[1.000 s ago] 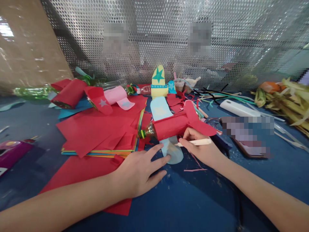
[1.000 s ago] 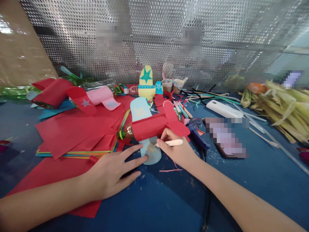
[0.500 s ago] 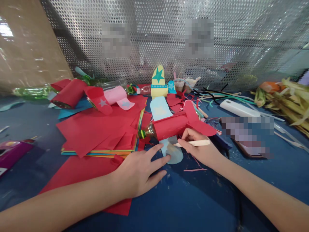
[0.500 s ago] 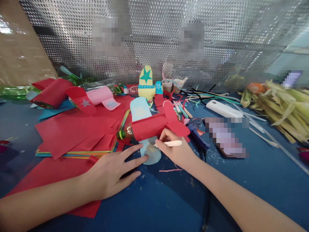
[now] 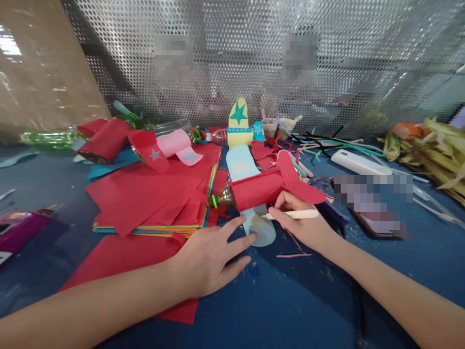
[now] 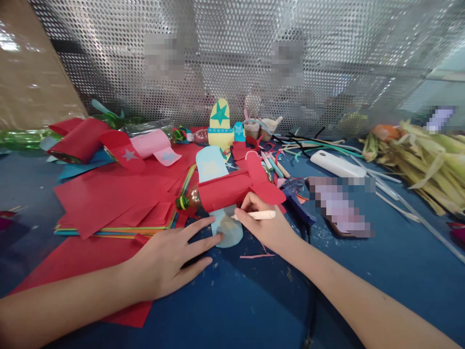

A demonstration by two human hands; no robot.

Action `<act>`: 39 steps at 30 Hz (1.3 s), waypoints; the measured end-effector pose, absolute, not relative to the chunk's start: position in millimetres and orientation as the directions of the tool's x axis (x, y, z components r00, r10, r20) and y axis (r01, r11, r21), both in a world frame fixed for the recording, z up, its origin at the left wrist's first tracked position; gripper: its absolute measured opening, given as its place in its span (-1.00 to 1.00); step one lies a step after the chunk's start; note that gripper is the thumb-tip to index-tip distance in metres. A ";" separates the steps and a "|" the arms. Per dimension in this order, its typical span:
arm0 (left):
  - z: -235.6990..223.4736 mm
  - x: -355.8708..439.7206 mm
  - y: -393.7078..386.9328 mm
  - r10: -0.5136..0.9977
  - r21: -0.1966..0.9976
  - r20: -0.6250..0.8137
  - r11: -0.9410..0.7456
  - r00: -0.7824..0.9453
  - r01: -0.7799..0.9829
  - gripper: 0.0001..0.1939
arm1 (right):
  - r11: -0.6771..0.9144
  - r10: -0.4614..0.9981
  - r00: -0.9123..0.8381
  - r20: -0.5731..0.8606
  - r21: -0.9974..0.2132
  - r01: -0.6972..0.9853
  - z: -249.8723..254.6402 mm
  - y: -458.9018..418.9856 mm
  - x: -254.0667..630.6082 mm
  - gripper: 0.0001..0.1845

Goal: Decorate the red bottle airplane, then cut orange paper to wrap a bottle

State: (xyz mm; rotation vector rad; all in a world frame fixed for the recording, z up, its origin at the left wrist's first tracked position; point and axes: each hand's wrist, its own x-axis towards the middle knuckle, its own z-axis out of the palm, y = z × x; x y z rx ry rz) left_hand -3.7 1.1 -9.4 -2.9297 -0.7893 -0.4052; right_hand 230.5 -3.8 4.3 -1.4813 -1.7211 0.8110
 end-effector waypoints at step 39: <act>-11.1 -3.9 2.6 0.483 0.017 0.273 -0.867 0.832 0.497 -0.60 | 0.114 0.985 -0.164 0.053 -0.917 0.383 2.7 -3.4 227.2 -0.89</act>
